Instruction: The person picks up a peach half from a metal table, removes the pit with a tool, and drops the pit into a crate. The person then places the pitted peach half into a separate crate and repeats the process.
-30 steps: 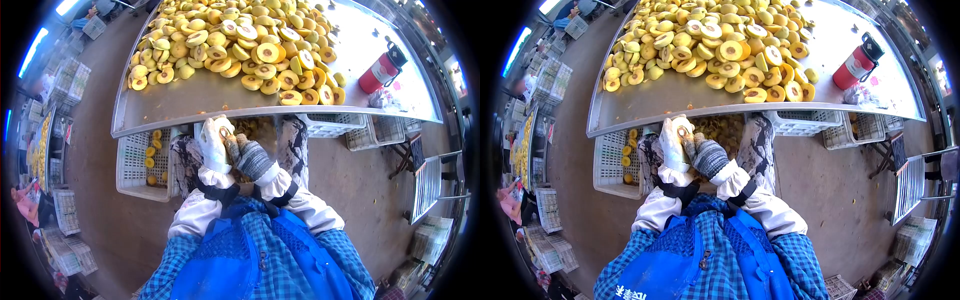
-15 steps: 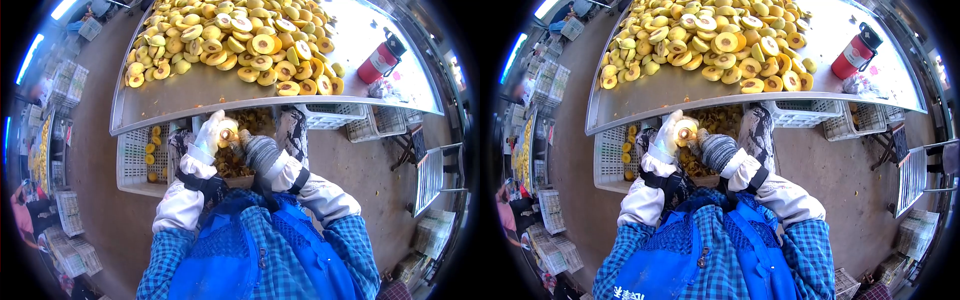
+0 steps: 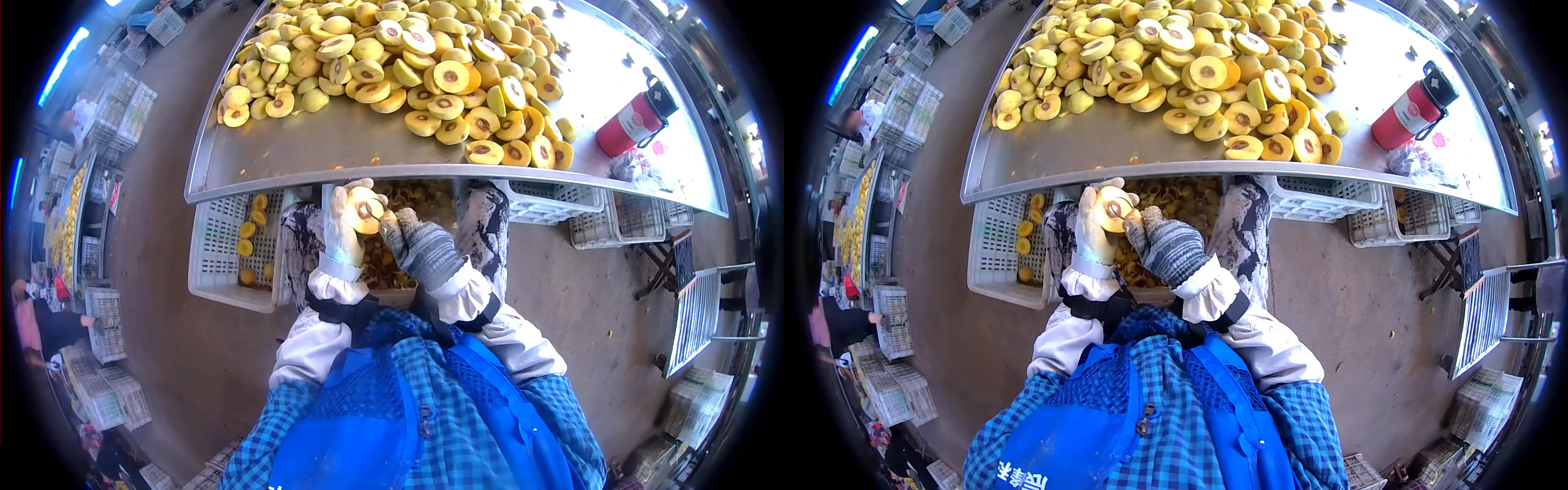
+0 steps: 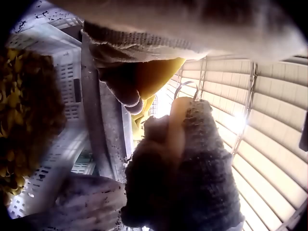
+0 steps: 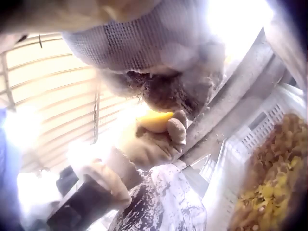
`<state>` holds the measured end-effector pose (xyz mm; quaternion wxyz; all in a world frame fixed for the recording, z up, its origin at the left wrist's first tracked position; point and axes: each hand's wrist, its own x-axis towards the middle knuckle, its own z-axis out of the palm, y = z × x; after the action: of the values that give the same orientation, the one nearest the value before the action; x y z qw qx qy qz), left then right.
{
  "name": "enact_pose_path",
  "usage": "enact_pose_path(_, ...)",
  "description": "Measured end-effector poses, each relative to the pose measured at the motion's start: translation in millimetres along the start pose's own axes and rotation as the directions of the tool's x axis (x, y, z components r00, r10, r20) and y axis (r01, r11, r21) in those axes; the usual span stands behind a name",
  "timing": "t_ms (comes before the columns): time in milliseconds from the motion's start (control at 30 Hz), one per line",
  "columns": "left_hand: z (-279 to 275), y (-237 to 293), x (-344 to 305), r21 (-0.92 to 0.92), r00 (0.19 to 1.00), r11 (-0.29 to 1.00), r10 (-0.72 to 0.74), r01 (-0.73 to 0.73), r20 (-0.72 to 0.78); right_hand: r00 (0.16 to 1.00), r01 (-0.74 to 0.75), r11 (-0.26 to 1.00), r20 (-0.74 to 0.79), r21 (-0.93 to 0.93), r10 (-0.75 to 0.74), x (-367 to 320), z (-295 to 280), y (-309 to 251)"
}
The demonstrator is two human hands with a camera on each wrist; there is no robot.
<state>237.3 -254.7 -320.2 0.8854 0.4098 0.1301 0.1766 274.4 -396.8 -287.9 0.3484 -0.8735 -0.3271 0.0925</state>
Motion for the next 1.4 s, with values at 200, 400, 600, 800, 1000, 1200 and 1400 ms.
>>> enact_pose_path(200,3,-14,1,0.017,0.999,0.999,-0.040,0.040,-0.008,0.997,-0.035,0.998,0.063,-0.048,0.038,0,6,7)
enact_pose_path(400,-2,-17,0,0.031,0.997,0.996,-0.081,0.081,-0.011,0.998,0.006,1.000,0.067,-0.014,-0.005,-7,9,13)
enact_pose_path(600,1,-11,3,0.199,0.987,0.970,-0.152,0.137,0.059,0.981,0.090,0.996,0.174,-0.014,-0.086,-13,-6,20)
enact_pose_path(800,11,16,16,0.821,0.821,0.565,-0.429,-0.083,0.377,0.877,-0.189,0.710,0.442,0.678,-0.189,-11,6,60)
enact_pose_path(1000,19,-1,-15,0.191,0.992,0.981,-0.014,0.038,-0.127,0.987,-0.020,0.623,0.116,0.782,-0.115,-16,69,49)
enact_pose_path(1200,16,8,-22,0.522,0.990,0.845,0.142,-0.122,0.001,0.861,-0.282,0.619,0.478,0.733,-0.174,1,23,26)
enact_pose_path(1400,44,12,-30,-0.139,0.972,0.978,-0.174,0.152,-0.161,0.647,-0.658,0.100,0.629,0.746,-0.431,-14,-26,9)
